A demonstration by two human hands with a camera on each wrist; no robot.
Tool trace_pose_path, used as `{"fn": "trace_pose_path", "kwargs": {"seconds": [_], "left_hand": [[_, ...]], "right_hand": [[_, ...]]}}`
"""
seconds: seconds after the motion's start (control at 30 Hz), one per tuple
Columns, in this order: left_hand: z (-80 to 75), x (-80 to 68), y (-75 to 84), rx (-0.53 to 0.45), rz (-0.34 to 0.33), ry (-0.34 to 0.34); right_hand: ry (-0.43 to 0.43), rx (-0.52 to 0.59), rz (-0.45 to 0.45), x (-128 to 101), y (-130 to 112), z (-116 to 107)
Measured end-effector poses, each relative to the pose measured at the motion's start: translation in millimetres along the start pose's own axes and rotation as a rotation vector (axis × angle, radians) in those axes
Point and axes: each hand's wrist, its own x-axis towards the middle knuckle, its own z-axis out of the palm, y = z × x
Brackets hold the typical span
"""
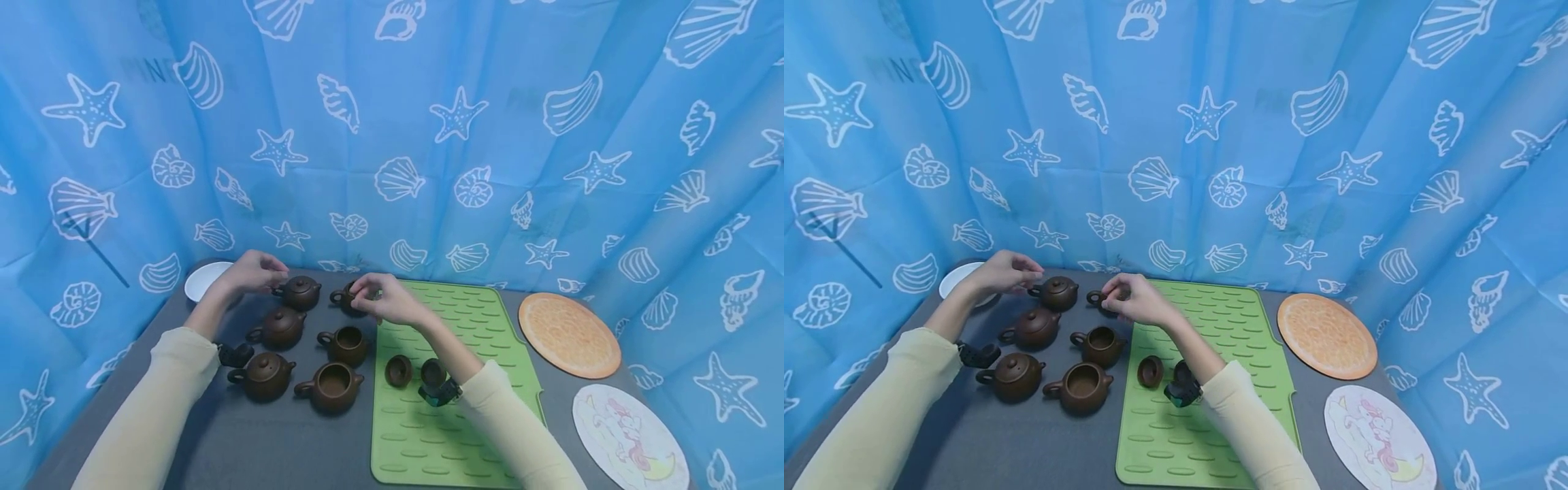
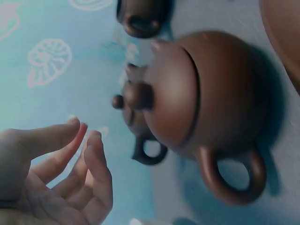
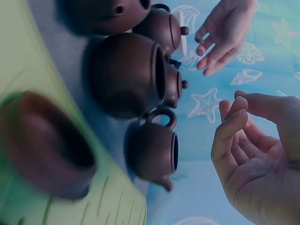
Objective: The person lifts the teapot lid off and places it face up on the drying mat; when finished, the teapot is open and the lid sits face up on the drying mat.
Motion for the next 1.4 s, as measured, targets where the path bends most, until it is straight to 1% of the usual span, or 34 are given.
{"fn": "trace_pose_path", "kwargs": {"seconds": [0.17, 0.37, 0.43, 0.53, 0.63, 0.8, 0.93, 1.07, 1.17, 1.3, 1.4], "left_hand": [[-5.5, 4.1, -9.0, 0.03, -0.049, -0.014], [-8.0, 12.0, -22.9, 0.039, -0.1, -0.059], [-7.6, 14.4, -26.6, 0.027, -0.123, -0.064], [-6.7, 16.6, -30.9, 0.003, -0.146, -0.051], [-5.6, 16.8, -32.9, -0.018, -0.148, -0.04], [-3.8, 19.6, -37.7, -0.069, -0.172, -0.035], [-3.3, 23.9, -43.3, -0.116, -0.206, -0.034], [-2.8, 25.3, -46.7, -0.17, -0.225, -0.035], [-3.0, 23.6, -47.9, -0.198, -0.225, -0.035], [-3.0, 22.2, -49.1, -0.221, -0.229, -0.03], [-3.0, 21.4, -49.5, -0.229, -0.235, -0.022]], "right_hand": [[0.001, 0.026, 0.021, 25, -9, 11], [0.023, 0.09, 0.064, 50, -17, 24], [0.028, 0.12, 0.088, 59, -17, 29], [0.032, 0.152, 0.119, 72, -17, 38], [0.05, 0.175, 0.146, 84, -14, 48], [0.105, 0.214, 0.196, 99, -11, 63], [0.152, 0.246, 0.235, 107, -8, 72], [0.186, 0.245, 0.257, 113, -6, 79], [0.2, 0.231, 0.262, 117, -6, 84], [0.234, 0.193, 0.296, 122, -7, 92], [0.273, 0.139, 0.337, 127, -8, 98]]}}
